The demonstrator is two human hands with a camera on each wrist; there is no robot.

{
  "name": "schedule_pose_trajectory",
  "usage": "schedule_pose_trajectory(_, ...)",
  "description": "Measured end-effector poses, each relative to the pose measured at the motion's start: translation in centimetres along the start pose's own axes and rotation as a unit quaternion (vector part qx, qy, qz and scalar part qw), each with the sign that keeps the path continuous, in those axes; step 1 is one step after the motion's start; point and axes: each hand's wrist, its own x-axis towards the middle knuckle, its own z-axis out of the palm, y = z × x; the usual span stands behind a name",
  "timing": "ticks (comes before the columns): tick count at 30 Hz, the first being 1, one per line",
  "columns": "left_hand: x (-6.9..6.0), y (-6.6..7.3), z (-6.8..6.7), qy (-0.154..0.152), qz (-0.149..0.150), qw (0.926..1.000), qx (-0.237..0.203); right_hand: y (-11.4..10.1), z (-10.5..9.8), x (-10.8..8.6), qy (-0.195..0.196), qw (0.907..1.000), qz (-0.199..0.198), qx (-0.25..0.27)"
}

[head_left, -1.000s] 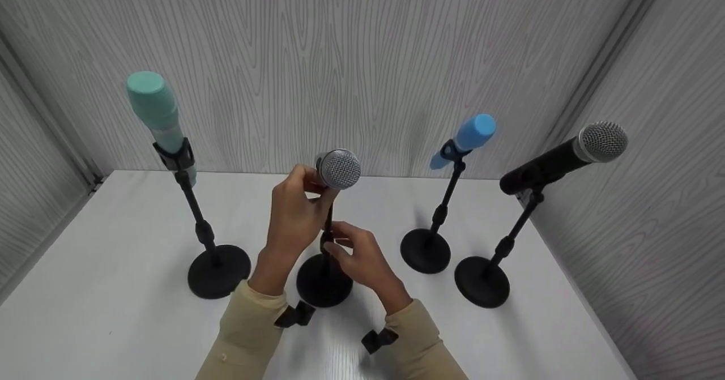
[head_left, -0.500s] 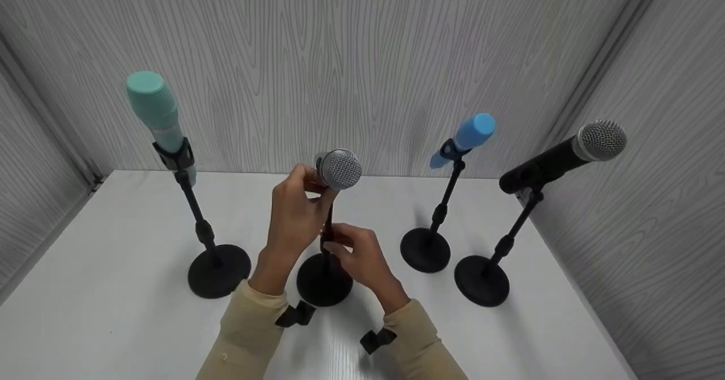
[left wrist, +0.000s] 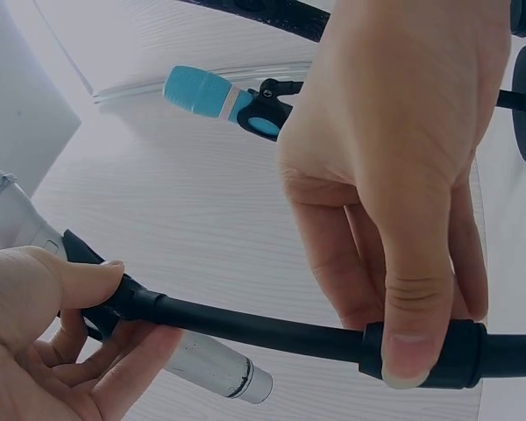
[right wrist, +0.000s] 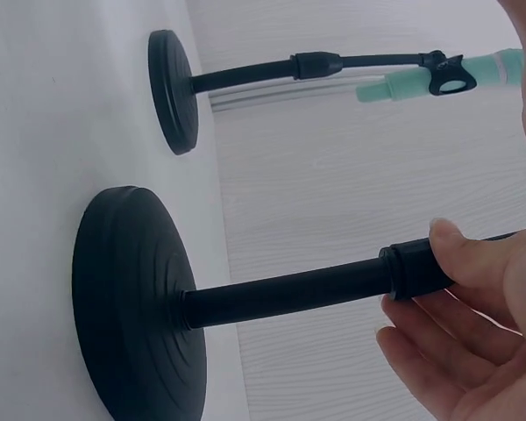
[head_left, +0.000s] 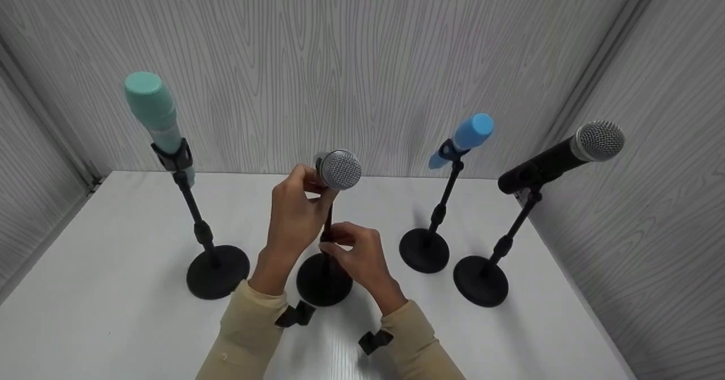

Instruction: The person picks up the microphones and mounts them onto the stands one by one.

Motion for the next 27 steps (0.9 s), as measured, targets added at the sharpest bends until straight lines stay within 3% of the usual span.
schedule_pose_trajectory(7,-0.02,-0.09,-0.05,0.007,0.003,1.0,0.0,-0.19,-0.2,0.11,-0.067,0.9973,0.018,0.025)
schedule_pose_trajectory(11,0.04,-0.12,-0.03,0.008,0.009,0.9999,0.0,-0.14,-0.14,0.19,-0.081,0.996,0.022,0.031)
schedule_pose_trajectory(18,0.06,-0.19,0.05,0.008,0.015,0.9998,-0.005,0.02,-0.09,0.11,-0.069,0.9974,0.009,0.02)
schedule_pose_trajectory(27,-0.02,-0.28,0.07,0.009,0.013,0.9998,-0.009,-0.13,0.04,0.03,-0.008,0.9995,-0.017,-0.025)
